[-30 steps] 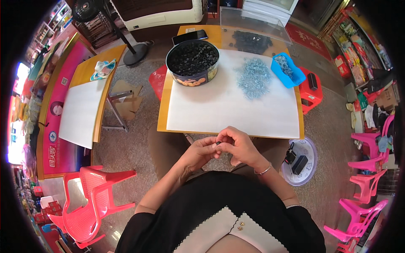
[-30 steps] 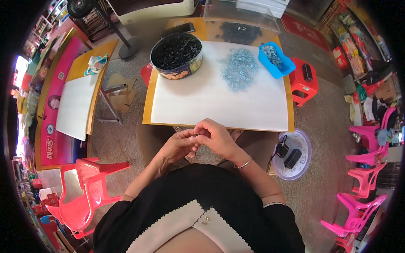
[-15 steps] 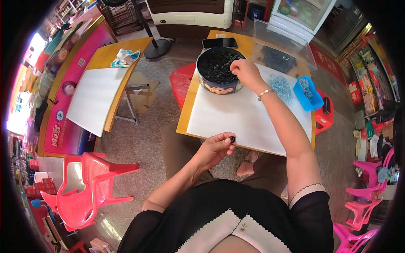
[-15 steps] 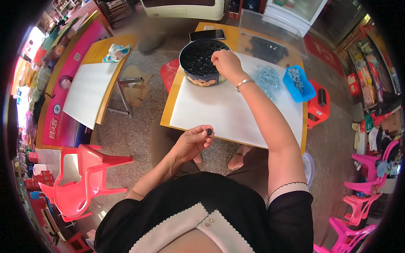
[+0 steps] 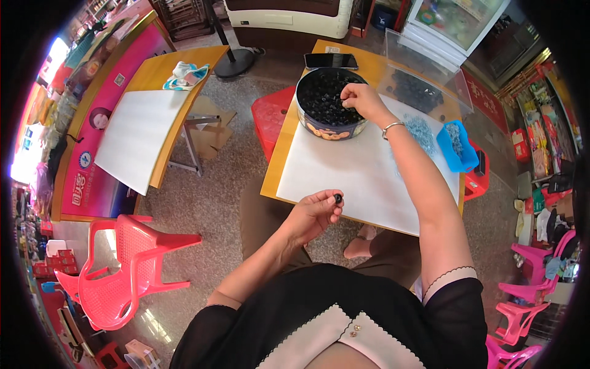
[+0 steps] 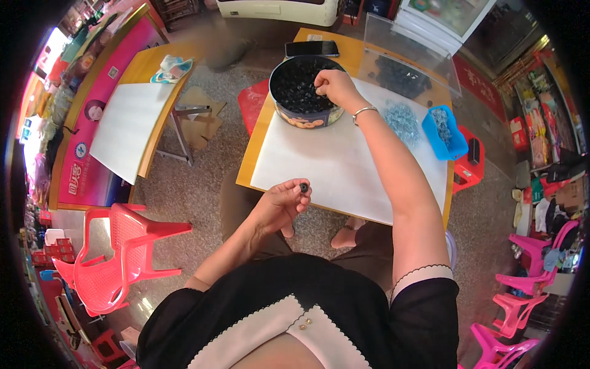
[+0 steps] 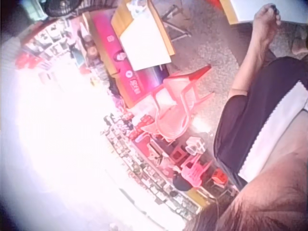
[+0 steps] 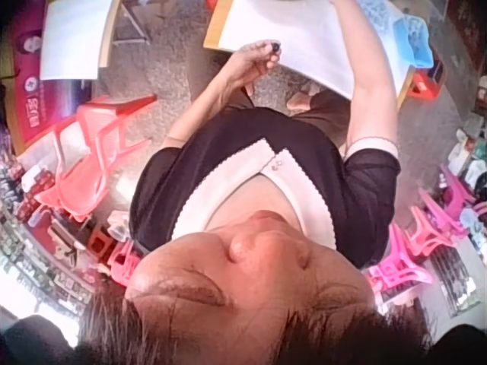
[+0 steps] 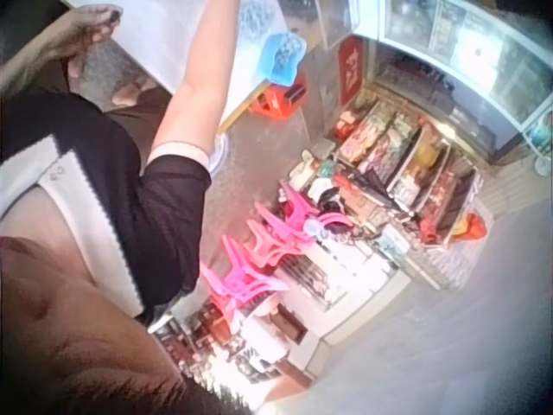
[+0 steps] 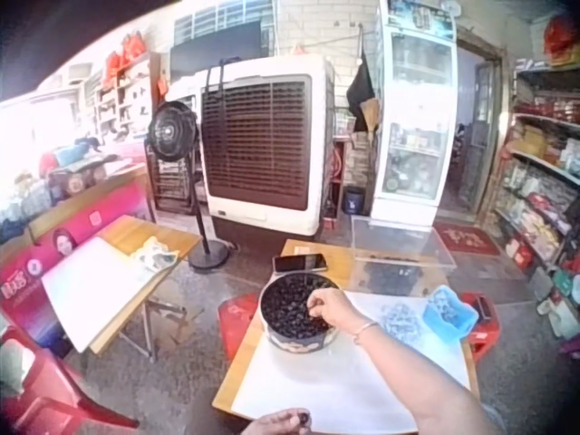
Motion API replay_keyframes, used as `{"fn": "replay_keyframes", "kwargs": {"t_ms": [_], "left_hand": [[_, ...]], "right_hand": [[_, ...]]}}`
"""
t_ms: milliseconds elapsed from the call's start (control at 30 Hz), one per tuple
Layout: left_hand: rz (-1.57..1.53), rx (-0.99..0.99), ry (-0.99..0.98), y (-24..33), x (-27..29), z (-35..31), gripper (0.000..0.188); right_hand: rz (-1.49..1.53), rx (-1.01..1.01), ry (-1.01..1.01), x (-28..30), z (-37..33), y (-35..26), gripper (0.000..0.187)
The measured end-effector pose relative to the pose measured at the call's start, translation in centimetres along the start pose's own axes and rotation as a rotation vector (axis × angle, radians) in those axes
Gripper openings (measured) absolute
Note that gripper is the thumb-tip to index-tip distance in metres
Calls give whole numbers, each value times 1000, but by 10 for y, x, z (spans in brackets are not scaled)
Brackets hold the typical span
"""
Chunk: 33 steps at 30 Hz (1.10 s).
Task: The person sits at a table and repeatedly picks up small black plastic components from a bowl and light blue fasteners from a pile. They insert the fasteners into the components by hand and place the assembled units back into the bowl. The process is repetitive and involves handling small parts one at a time.
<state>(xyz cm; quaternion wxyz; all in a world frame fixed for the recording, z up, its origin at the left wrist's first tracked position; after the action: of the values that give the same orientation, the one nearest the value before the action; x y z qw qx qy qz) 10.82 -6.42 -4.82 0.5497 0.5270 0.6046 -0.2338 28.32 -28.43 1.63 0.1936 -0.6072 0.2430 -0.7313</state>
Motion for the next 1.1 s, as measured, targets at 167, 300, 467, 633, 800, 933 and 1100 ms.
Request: {"fn": "replay_keyframes", "kwargs": {"t_ms": [167,300,467,633,800,933,1100], "left_hand": [[4,-134,11,28,-8,3,26],[39,-212,24,41,-24,1,23],[112,-194,-1,27,-40,-1,24],[202,-130,11,7,-42,-5,25],[232,-111,-3,-4,-47,-8,26],[211,-104,-4,-8,-48,-11,26],[149,-112,-35,-9,-48,-14,26]], "right_hand": [[498,-82,-35,15,-47,-28,14],[674,-121,-41,19,-130,-77,13],[734,-129,50,9,-204,-94,13],[548,-38,223,20,-237,-103,14],[517,-24,274,27,-252,-111,15],[661,-24,309,25,-259,-108,15],[936,-71,333,30,-269,-110,12]]}}
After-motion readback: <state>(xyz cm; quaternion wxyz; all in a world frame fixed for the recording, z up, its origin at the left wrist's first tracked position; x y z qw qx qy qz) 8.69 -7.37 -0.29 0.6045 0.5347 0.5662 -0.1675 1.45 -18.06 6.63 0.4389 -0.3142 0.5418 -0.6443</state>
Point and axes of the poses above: each hand's wrist, its own z-axis towards the middle knuckle, its own x-axis out of the back of the hand, y = z × x, the point moved 8 cm from there along z, towards the middle knuckle, and after that the axes turned 9 degrees about -z, right-handed, at the moved point
